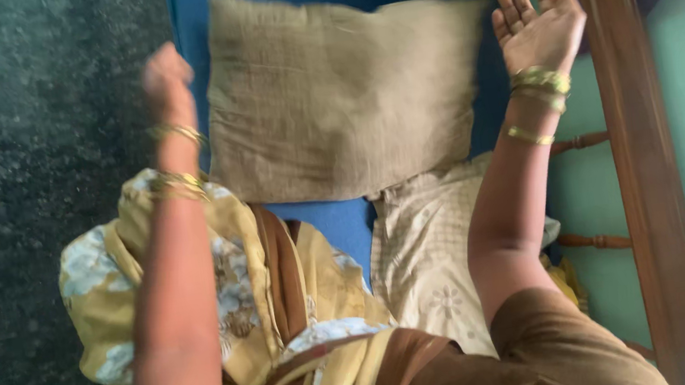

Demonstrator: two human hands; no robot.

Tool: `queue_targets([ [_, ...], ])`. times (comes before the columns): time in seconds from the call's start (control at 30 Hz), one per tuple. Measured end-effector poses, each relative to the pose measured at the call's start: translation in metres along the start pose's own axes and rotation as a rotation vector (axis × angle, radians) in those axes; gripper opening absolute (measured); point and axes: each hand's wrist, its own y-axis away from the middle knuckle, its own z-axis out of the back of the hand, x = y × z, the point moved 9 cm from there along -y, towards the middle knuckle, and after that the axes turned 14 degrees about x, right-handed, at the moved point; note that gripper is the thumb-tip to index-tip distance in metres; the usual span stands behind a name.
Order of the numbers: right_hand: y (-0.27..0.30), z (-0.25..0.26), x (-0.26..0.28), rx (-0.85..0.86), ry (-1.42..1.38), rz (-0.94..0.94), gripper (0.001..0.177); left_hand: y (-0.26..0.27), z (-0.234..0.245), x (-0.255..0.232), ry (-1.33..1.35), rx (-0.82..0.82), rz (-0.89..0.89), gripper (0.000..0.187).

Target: The person inserts a pillow into a pillowcase, smooths it, and places it on a bed.

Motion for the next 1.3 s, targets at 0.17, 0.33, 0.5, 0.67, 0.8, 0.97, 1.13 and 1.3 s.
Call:
queue_targets([
  [0.17,0.016,-0.036,0.014,-0.015,0.434,0.183,0.056,0.072,-0.057,0.084,-0.286,0.264,0.536,0.085],
  [0.33,0.048,-0.050,0.065,-0.120,0.796,0.655,0.051,0.088,-0.052,0.062,-0.269,0.253,0.654,0.094],
  [0.5,0.055,-0.003,0.099,-0.262,0.863,1.100,0.062,0.071,-0.050,-0.031,0.203,0.332,-0.076,0.059],
  [0.67,0.060,-0.060,-0.030,-1.305,2.265,1.019,0.078,0.076,-0.025,-0.020,0.240,0.060,-0.192,0.053],
  [0.8,0.008,-0.013,-0.261,0.206,2.060,-0.325,0.083,0.067,-0.033,0.041,-0.171,-0.135,0.175,0.075],
  [0.97,-0.082,0.032,-0.286,0.362,1.790,-0.470,0.081,0.079,-0.053,0.090,-0.079,-0.060,0.404,0.086],
  [1.13,-0.115,-0.009,-0.181,-0.020,1.360,0.215,0.074,0.083,-0.043,0.102,0.100,0.028,0.472,0.068],
  [1.3,-0.049,-0.053,-0.121,-0.521,1.146,0.885,0.068,0.073,-0.053,0.094,0.799,0.031,0.190,0.041],
])
